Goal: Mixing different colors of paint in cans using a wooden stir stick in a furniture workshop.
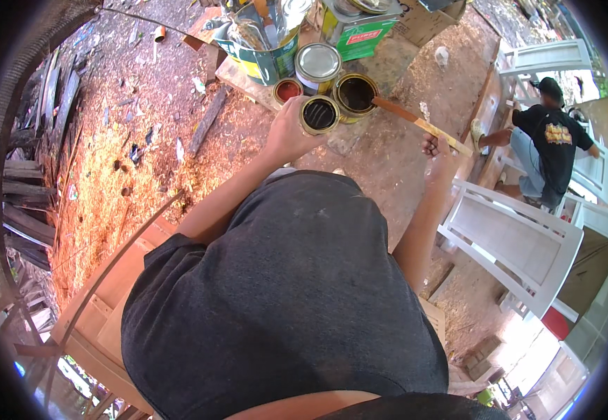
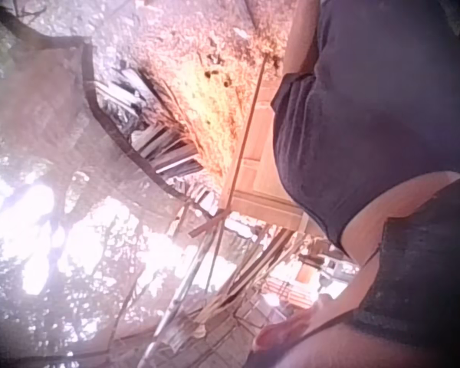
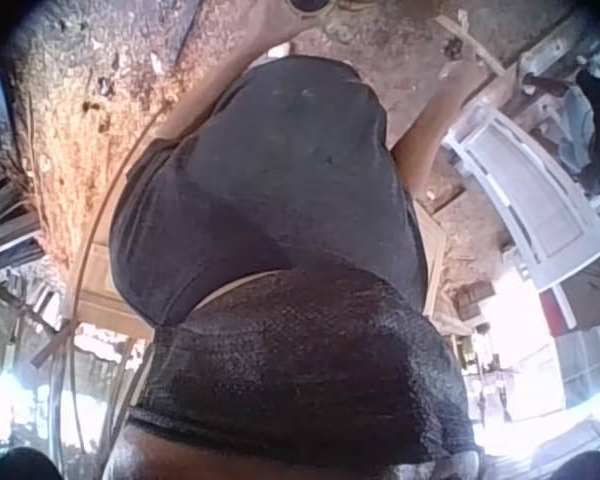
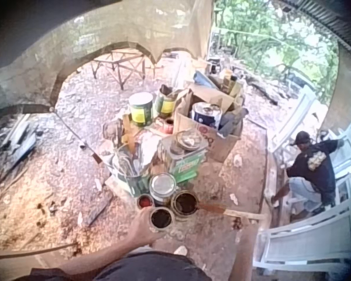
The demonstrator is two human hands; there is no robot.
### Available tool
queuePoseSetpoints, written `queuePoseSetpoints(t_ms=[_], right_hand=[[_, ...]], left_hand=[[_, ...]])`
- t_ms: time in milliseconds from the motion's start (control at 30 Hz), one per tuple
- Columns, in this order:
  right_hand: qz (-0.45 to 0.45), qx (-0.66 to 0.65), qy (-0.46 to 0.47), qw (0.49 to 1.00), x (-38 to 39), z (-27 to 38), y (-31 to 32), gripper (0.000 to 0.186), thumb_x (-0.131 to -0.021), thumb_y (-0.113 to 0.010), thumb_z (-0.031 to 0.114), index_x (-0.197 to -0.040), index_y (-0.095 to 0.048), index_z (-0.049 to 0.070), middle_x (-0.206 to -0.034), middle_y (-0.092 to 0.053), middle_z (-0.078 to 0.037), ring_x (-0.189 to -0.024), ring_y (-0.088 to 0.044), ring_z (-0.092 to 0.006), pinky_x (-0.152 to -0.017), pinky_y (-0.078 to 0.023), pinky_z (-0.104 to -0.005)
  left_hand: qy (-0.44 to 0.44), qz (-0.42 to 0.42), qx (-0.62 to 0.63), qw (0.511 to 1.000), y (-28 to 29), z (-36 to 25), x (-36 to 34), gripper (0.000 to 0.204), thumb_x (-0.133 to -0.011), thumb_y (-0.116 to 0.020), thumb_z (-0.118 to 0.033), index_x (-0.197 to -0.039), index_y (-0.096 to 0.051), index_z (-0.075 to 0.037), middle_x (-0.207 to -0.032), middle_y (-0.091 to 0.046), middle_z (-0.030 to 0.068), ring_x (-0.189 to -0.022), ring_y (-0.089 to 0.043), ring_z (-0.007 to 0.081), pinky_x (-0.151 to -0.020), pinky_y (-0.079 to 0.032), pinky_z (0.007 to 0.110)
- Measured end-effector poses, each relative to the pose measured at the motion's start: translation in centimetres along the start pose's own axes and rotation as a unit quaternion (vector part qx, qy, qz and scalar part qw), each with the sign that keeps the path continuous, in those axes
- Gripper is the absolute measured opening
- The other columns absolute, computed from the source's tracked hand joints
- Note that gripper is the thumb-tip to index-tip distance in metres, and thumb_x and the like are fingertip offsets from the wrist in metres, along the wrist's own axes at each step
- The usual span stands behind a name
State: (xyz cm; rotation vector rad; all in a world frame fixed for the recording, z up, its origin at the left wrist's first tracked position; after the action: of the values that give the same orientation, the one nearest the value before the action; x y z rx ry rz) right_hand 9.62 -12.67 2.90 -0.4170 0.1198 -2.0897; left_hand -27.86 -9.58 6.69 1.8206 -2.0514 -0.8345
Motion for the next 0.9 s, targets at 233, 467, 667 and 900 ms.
queuePoseSetpoints(t_ms=[233,467,667,900], right_hand=[[-0.01,0.041,0.027,0.999,1.1,0.0,-0.2,0.021,-0.098,-0.059,0.015,-0.106,-0.06,-0.004,-0.088,-0.071,-0.017,-0.069,-0.066,-0.0199,-0.06,-0.052,-0.0304],[-0.028,0.095,0.086,0.991,2.3,2.3,-1.7,0.021,-0.098,-0.06,0.013,-0.106,-0.061,-0.006,-0.089,-0.07,-0.017,-0.07,-0.067,-0.021,-0.062,-0.053,-0.0313],[0.027,0.013,0.122,0.992,6.1,7.0,-5.8,0.021,-0.094,-0.064,0.01,-0.104,-0.062,-0.008,-0.085,-0.069,-0.018,-0.072,-0.068,-0.0249,-0.064,-0.054,-0.0338],[0.12,0.271,0.182,0.937,10.1,6.7,-12.5,0.019,-0.095,-0.066,0.016,-0.097,-0.069,-0.003,-0.084,-0.071,-0.006,-0.076,-0.066,-0.0134,-0.069,-0.051,-0.0269]], left_hand=[[0.005,0.017,-0.005,1.0,0.0,-0.8,0.1,0.079,-0.064,-0.087,-0.029,-0.127,-0.051,0.004,-0.122,-0.058,0.02,-0.117,-0.058,0.0353,-0.1,-0.047,0.043],[-0.023,0.008,0.003,1.0,0.1,-1.9,-0.4,0.07,-0.065,-0.085,-0.03,-0.122,-0.055,-0.004,-0.117,-0.059,0.0162,-0.109,-0.06,0.0351,-0.092,-0.049,0.044],[-0.019,0.016,-0.03,0.999,0.0,-1.6,-0.8,0.071,-0.064,-0.085,-0.032,-0.123,-0.055,-0.004,-0.117,-0.059,0.0166,-0.108,-0.06,0.0351,-0.092,-0.05,0.044],[-0.083,0.011,-0.087,0.993,-0.3,-2.3,-1.1,0.079,-0.061,-0.086,-0.033,-0.126,-0.052,-0.002,-0.123,-0.058,0.0169,-0.114,-0.058,0.0353,-0.095,-0.049,0.044]])
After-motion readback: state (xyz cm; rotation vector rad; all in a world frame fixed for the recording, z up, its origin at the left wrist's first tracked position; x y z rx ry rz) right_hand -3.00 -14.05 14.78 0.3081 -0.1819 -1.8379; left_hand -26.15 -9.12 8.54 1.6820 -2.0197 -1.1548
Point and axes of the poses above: each hand's wrist, its own x-axis away from the middle knuckle, its own y-axis out of the back of the hand, z = x × y, the point moved 5 cm from there along -x, towards the middle knuckle
